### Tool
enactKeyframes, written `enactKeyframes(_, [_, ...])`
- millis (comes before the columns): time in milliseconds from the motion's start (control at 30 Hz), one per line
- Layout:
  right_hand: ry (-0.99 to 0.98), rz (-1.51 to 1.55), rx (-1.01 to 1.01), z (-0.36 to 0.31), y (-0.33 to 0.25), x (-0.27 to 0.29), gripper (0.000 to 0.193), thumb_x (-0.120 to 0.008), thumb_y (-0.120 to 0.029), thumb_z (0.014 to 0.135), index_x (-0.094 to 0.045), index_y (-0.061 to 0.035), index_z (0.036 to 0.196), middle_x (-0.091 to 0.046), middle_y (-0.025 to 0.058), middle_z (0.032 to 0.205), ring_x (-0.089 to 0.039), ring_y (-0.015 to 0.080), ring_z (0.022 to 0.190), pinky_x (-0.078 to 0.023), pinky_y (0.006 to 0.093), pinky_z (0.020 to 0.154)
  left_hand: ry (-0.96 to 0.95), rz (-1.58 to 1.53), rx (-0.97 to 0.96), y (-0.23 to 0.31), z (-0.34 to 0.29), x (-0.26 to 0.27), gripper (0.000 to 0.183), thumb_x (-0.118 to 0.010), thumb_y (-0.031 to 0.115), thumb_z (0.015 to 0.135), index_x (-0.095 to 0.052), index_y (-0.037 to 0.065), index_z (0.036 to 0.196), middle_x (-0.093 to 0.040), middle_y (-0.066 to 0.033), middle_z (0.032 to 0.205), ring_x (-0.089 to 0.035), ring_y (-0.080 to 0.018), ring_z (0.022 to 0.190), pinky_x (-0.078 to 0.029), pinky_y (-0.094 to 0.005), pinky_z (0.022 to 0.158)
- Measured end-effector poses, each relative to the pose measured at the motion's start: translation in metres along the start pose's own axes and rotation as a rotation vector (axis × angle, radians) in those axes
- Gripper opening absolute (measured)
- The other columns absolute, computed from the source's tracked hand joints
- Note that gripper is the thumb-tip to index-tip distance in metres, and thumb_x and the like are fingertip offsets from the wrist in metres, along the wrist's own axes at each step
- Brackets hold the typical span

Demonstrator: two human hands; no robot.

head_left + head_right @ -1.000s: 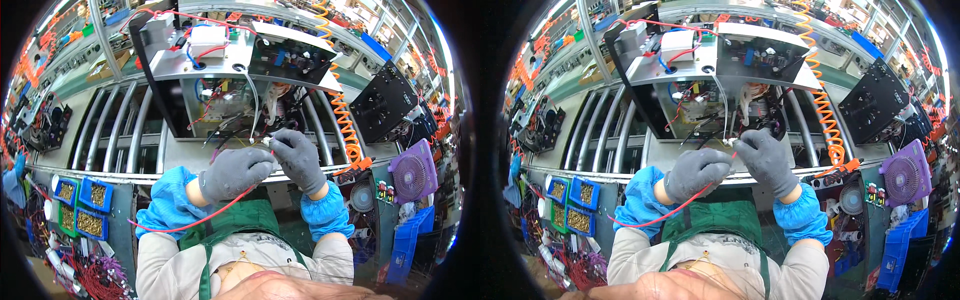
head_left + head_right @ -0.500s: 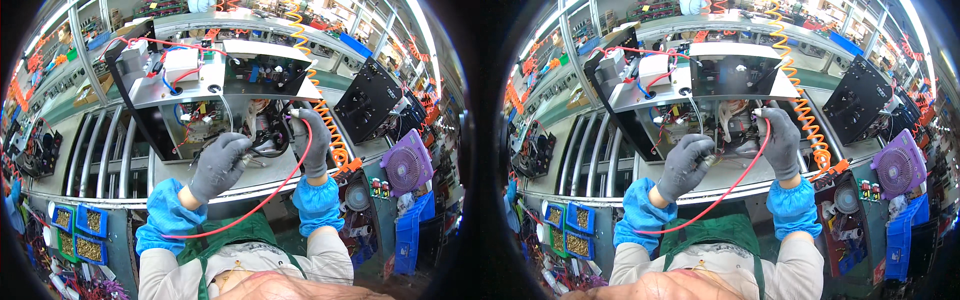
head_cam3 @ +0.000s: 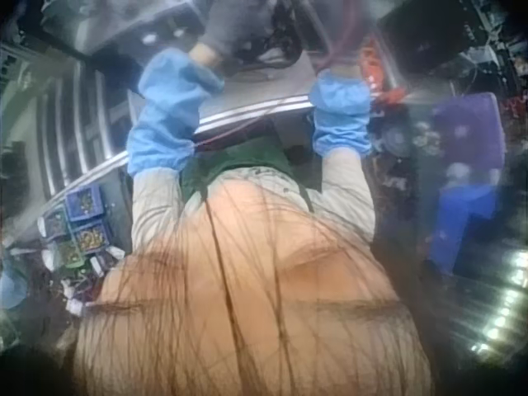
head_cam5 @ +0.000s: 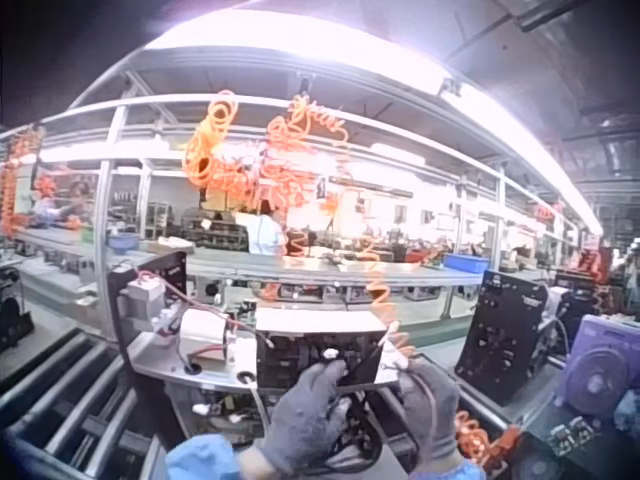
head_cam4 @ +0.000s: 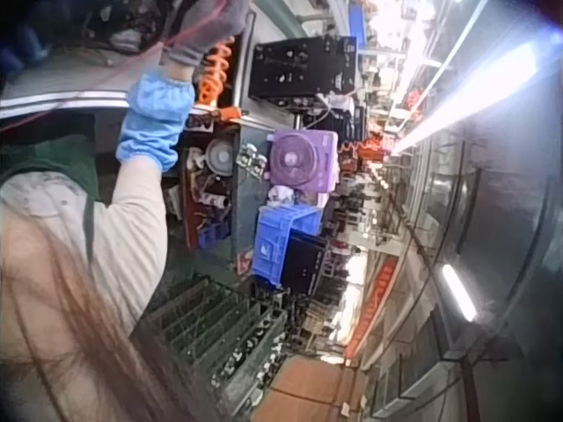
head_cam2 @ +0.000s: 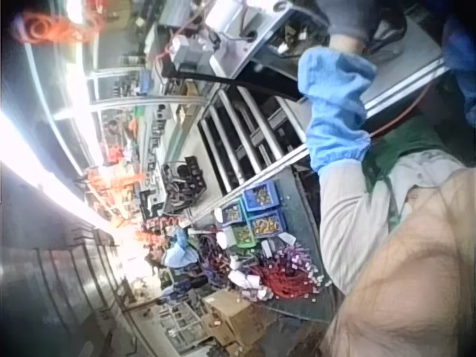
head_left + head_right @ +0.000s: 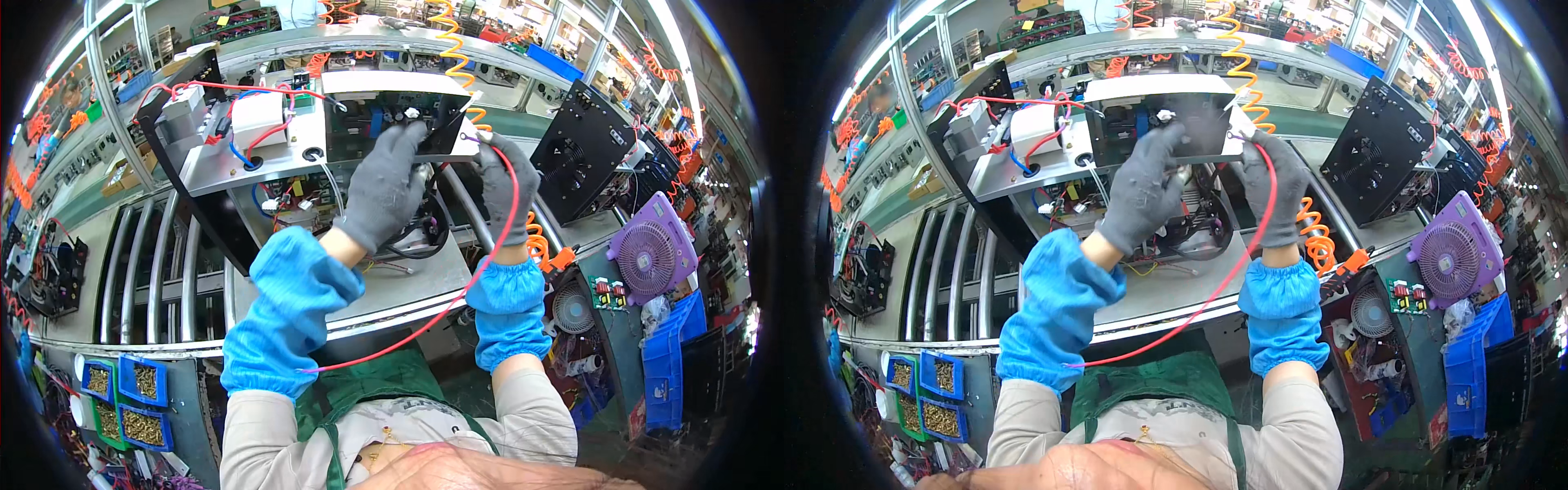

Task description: The person installs a green circuit board into a metal chassis, connecting various wires and securing the board with screws. They use a pneumatic screwdriver to tighten fasteners and organize the internal wiring within the device.

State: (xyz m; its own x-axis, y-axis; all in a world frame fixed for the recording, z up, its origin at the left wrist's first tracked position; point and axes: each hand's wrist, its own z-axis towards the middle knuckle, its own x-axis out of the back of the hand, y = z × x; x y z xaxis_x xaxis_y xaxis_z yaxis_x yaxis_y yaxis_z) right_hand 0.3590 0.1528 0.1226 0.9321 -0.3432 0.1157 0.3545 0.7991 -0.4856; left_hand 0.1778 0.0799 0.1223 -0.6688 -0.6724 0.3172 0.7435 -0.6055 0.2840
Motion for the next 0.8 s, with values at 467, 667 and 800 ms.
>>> enactKeyframes(467, [-0.172, 0.058, -0.042, 0.0, -0.011, 0.001, 0.014, -0.059, -0.012, 0.09, -0.065, -0.002, 0.099, -0.066, 0.0103, 0.079, -0.065, 0.0174, 0.07, -0.051, 0.03, 0.062, -0.247, -0.277, 0.205, -0.04, 0.031, -0.014, 0.019, -0.069, 0.018, 0.08, -0.066, 0.009, 0.096, -0.068, -0.0136, 0.088, -0.066, -0.0275, 0.082, -0.05, -0.0344, 0.075])
enactKeyframes(667, [-0.355, -0.358, 0.357, 0.016, 0.01, -0.038, 0.007, -0.055, -0.014, 0.085, -0.059, -0.01, 0.089, -0.064, 0.0124, 0.082, -0.064, 0.0334, 0.076, -0.051, 0.0436, 0.065, -0.207, -0.37, 0.43, -0.047, 0.027, -0.008, 0.022, -0.07, 0.017, 0.082, -0.069, 0.007, 0.101, -0.071, -0.01, 0.093, -0.065, -0.0162, 0.082, -0.05, -0.0296, 0.079])
enactKeyframes(800, [-0.54, -0.647, 0.262, 0.034, -0.01, -0.033, 0.016, -0.059, -0.024, 0.084, -0.063, -0.0102, 0.091, -0.066, 0.0145, 0.08, -0.065, 0.0328, 0.079, -0.052, 0.0445, 0.066, -0.197, -0.35, 0.331, -0.049, 0.026, -0.006, 0.021, -0.068, 0.022, 0.083, -0.069, 0.007, 0.099, -0.07, -0.0114, 0.092, -0.066, -0.022, 0.081, -0.05, -0.0324, 0.078])
